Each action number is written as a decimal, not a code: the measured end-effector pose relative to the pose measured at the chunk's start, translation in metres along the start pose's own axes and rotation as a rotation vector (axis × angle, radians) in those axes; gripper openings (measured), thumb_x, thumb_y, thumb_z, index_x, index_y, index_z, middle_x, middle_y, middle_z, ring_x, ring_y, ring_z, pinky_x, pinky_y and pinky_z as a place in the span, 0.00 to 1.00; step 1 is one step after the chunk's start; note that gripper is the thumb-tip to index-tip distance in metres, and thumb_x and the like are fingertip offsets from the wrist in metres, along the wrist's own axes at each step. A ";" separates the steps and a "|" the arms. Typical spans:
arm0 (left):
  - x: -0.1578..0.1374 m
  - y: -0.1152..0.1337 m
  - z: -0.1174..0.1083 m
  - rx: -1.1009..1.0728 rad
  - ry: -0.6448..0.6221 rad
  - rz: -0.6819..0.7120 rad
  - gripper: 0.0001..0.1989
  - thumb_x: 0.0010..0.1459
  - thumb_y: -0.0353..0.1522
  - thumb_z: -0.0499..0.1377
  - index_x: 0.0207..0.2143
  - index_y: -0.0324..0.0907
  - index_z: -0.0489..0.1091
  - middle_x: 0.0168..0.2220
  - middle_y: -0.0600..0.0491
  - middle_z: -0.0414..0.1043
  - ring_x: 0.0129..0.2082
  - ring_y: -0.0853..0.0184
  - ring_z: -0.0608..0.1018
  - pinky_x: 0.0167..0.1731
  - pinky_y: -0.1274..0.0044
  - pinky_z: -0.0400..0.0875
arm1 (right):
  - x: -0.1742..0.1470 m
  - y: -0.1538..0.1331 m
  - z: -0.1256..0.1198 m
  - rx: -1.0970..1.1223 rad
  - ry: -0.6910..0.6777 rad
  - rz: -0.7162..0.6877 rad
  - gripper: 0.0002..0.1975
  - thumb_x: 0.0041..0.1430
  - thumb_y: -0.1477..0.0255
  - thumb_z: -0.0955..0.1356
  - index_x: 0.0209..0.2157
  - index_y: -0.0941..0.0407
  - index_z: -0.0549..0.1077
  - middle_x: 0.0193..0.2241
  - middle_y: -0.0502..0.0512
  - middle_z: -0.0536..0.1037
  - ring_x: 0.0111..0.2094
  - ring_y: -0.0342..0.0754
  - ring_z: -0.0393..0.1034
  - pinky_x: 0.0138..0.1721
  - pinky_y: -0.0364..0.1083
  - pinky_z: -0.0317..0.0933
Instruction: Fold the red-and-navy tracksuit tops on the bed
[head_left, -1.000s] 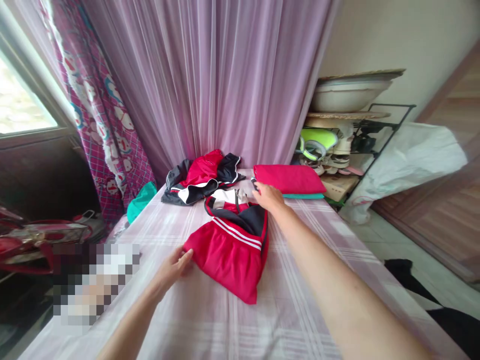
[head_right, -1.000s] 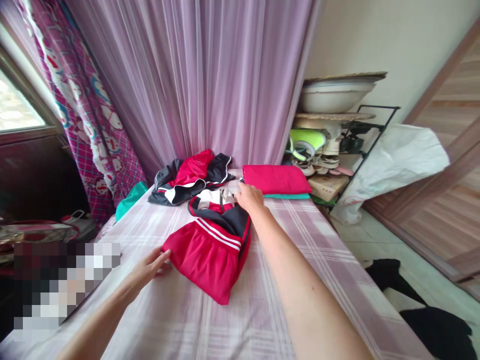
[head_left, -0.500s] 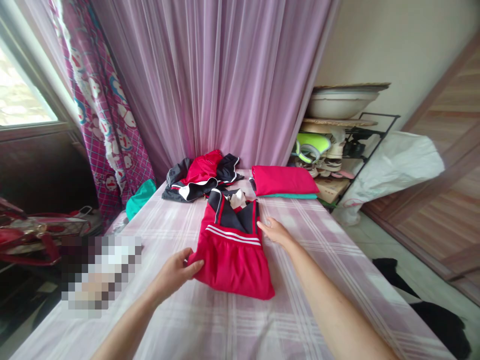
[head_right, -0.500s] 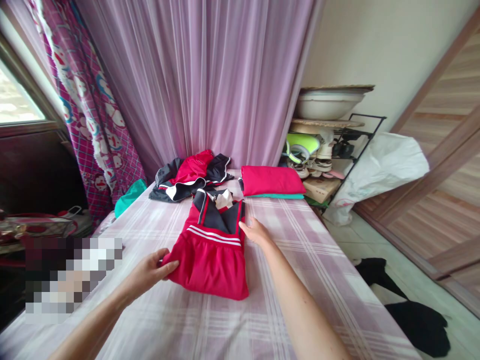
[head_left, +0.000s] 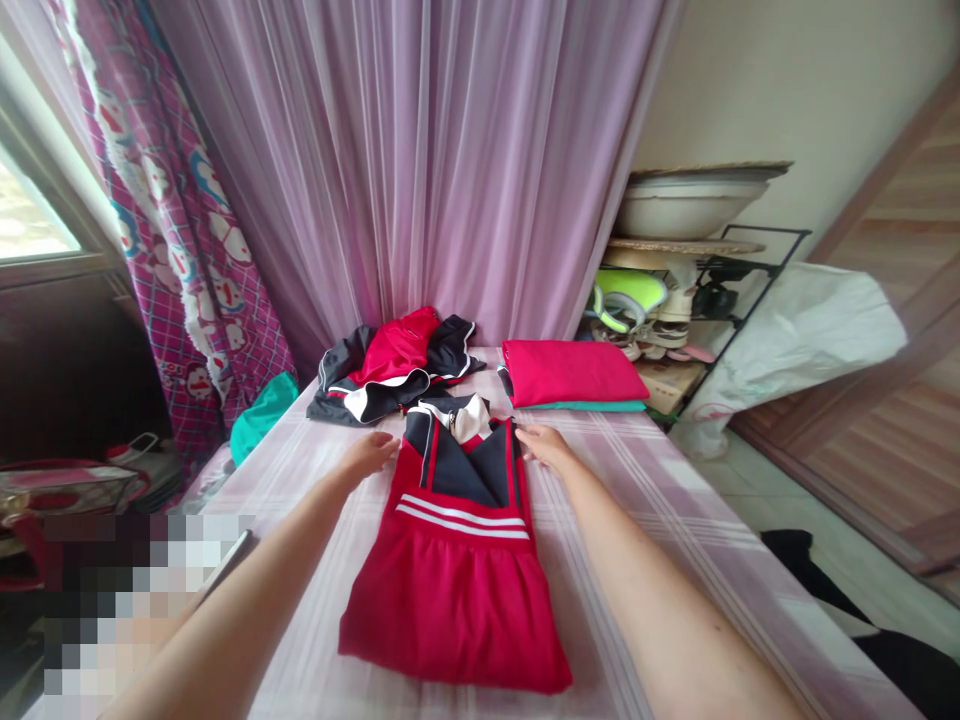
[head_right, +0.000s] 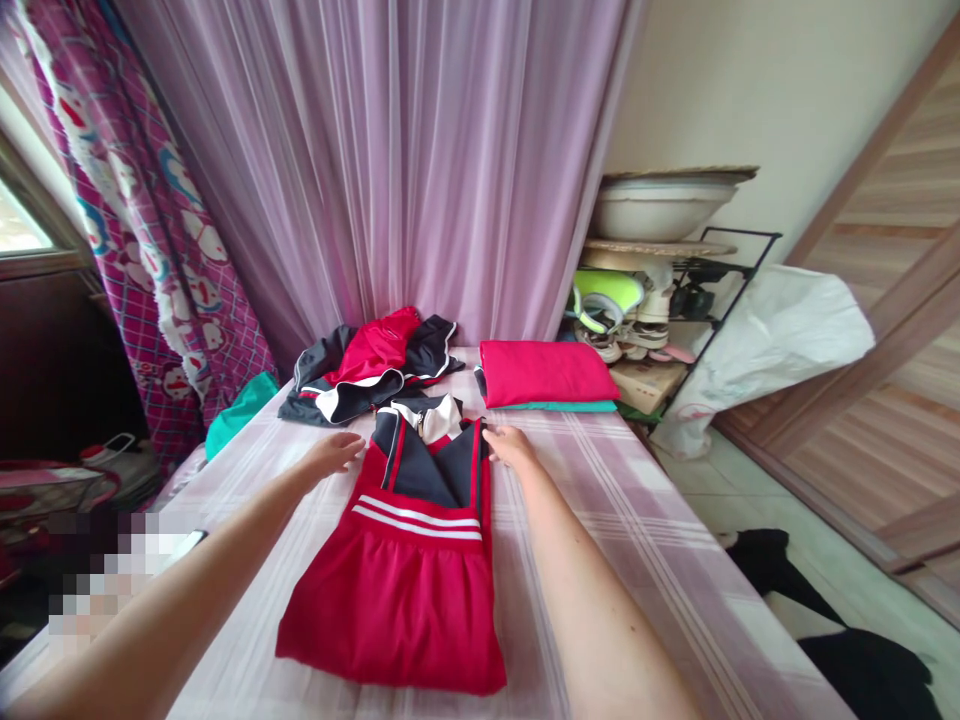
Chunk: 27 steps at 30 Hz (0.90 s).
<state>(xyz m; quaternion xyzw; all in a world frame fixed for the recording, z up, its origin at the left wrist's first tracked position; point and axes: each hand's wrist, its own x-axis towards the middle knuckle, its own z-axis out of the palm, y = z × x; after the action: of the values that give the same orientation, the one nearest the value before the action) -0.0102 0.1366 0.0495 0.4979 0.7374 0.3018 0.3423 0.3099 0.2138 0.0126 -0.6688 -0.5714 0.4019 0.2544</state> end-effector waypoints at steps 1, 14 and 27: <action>0.010 0.002 0.006 -0.036 -0.021 -0.008 0.24 0.47 0.51 0.62 0.38 0.41 0.73 0.32 0.51 0.78 0.33 0.63 0.80 0.27 0.78 0.71 | 0.003 -0.002 0.003 0.021 -0.015 -0.009 0.15 0.59 0.63 0.68 0.42 0.57 0.76 0.24 0.52 0.79 0.18 0.41 0.69 0.19 0.38 0.56; 0.074 0.007 0.024 -0.305 0.177 0.019 0.21 0.55 0.39 0.60 0.51 0.43 0.70 0.47 0.49 0.77 0.48 0.62 0.78 0.44 0.76 0.73 | 0.018 -0.018 0.010 -0.189 0.308 -0.288 0.09 0.56 0.64 0.67 0.32 0.54 0.76 0.31 0.53 0.80 0.35 0.50 0.73 0.39 0.46 0.63; -0.056 -0.059 0.004 -0.503 -0.098 0.114 0.38 0.44 0.53 0.66 0.54 0.44 0.68 0.52 0.46 0.75 0.51 0.56 0.77 0.48 0.67 0.74 | -0.073 0.061 -0.002 0.212 -0.115 -0.189 0.24 0.56 0.62 0.67 0.53 0.56 0.71 0.48 0.60 0.78 0.45 0.49 0.74 0.43 0.46 0.67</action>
<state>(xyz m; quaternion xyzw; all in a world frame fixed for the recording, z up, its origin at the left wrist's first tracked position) -0.0229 0.0649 0.0127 0.4520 0.5924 0.4700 0.4730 0.3440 0.1303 -0.0165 -0.5572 -0.5999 0.4718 0.3270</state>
